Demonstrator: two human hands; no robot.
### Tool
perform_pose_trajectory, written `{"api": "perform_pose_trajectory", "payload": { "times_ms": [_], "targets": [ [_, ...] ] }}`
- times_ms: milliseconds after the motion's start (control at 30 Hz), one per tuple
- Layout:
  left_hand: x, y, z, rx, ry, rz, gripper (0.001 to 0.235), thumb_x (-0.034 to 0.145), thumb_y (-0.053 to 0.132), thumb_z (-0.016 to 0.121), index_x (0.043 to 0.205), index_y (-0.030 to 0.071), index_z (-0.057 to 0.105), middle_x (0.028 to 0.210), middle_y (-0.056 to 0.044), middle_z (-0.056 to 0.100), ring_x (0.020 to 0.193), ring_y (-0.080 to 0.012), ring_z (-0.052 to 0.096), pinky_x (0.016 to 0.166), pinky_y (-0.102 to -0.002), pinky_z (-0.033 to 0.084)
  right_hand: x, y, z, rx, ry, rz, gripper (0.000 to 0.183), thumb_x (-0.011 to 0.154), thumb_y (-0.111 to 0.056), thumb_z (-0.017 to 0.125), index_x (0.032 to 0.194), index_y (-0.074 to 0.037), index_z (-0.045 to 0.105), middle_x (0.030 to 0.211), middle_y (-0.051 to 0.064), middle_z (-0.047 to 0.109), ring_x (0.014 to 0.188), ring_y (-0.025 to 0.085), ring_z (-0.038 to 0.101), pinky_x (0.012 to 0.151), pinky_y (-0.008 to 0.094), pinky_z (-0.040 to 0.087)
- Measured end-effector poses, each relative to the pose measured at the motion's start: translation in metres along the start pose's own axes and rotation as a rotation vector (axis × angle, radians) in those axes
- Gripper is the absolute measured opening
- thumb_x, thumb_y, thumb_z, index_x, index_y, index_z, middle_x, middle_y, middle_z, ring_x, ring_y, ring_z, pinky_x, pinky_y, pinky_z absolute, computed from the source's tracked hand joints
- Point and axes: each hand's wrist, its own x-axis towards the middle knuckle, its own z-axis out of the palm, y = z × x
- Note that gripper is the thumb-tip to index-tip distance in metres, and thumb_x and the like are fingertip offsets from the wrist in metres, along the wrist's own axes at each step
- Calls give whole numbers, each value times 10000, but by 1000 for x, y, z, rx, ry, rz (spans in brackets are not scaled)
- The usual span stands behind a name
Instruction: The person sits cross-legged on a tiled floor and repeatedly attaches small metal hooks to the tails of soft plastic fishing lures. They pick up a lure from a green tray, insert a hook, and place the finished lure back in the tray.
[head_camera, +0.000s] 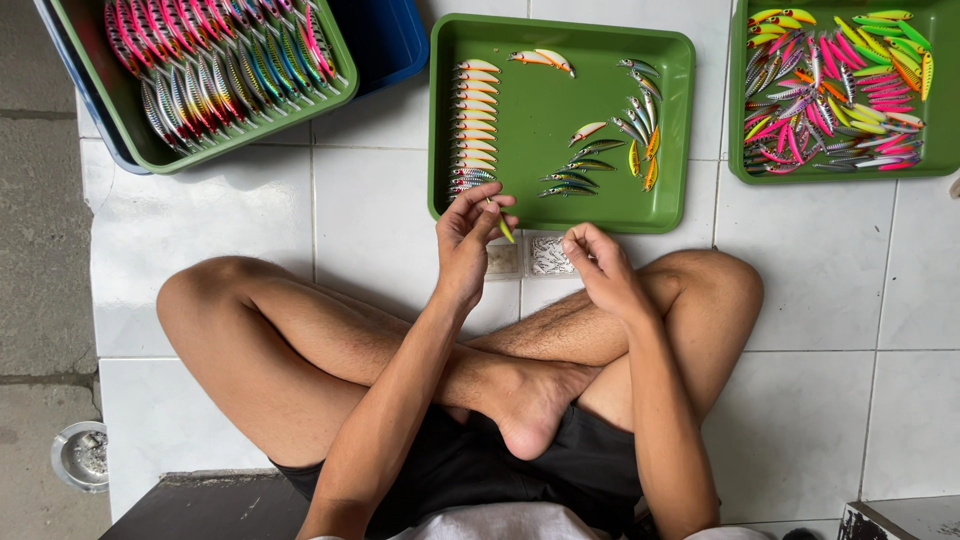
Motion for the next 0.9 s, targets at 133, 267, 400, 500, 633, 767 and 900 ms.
{"api": "perform_pose_trajectory", "payload": {
  "times_ms": [133, 267, 400, 500, 633, 767, 900],
  "targets": [
    [0, -4, 1, 85, -133, 79, 298, 1024, -1, 483, 1301, -4, 595, 896, -84, 649, 727, -99, 584, 679, -221, 534, 10, 22, 11, 472, 0, -68, 88, 1041, -134, 595, 1039, -53, 630, 918, 60, 655, 833, 120, 608, 695, 244, 550],
    [-11, -11, 7, 172, -285, 35, 366, 1001, 21, 489, 1360, 15, 560, 841, -70, 643, 716, -82, 491, 680, -212, 420, 9, 14, 18, 653, 69, -99, 204, 1028, -115, 629, 1209, -22, 617, 912, 68, 653, 819, 96, 598, 724, 232, 559],
    [-15, -25, 7, 406, -352, 46, 378, 957, 77, 614, 1335, 93, 629, 840, -65, 718, 752, -109, 572, 737, -242, 459, 12, 19, 22, 708, 117, -29, 217, 1045, -112, 595, 1226, 0, 639, 914, 48, 630, 805, 82, 608, 702, 220, 578],
    [-26, -6, 17, 541, -311, 131, 295, 941, 115, 672, 1234, 76, 686, 814, -58, 709, 620, -106, 482, 603, -237, 424, 16, 27, 25, 681, 191, 22, 171, 1010, -100, 671, 1147, 2, 669, 923, 116, 723, 790, 132, 696, 718, 248, 613],
    [-28, 2, 20, 689, -242, 260, 208, 905, 146, 747, 1110, 117, 758, 818, -39, 739, 615, -150, 567, 566, -245, 466, 16, 16, 27, 659, 236, 33, 166, 992, -95, 707, 1126, 1, 690, 970, 160, 756, 838, 166, 737, 764, 283, 627],
    [-27, -3, 23, 794, -218, 477, 98, 908, 109, 740, 989, 153, 774, 909, -24, 727, 710, -205, 626, 599, -289, 492, 17, 15, 33, 652, 287, 54, 171, 975, -110, 734, 1110, -7, 717, 1015, 165, 772, 880, 177, 750, 775, 280, 626],
    [-30, 6, 30, 824, -183, 551, 99, 906, 21, 722, 973, 85, 757, 923, -94, 717, 840, -309, 716, 719, -359, 575, 20, 27, 41, 700, 267, 104, 191, 947, -129, 762, 1108, -26, 749, 1030, 143, 782, 884, 162, 753, 798, 288, 630]
  ]
}}
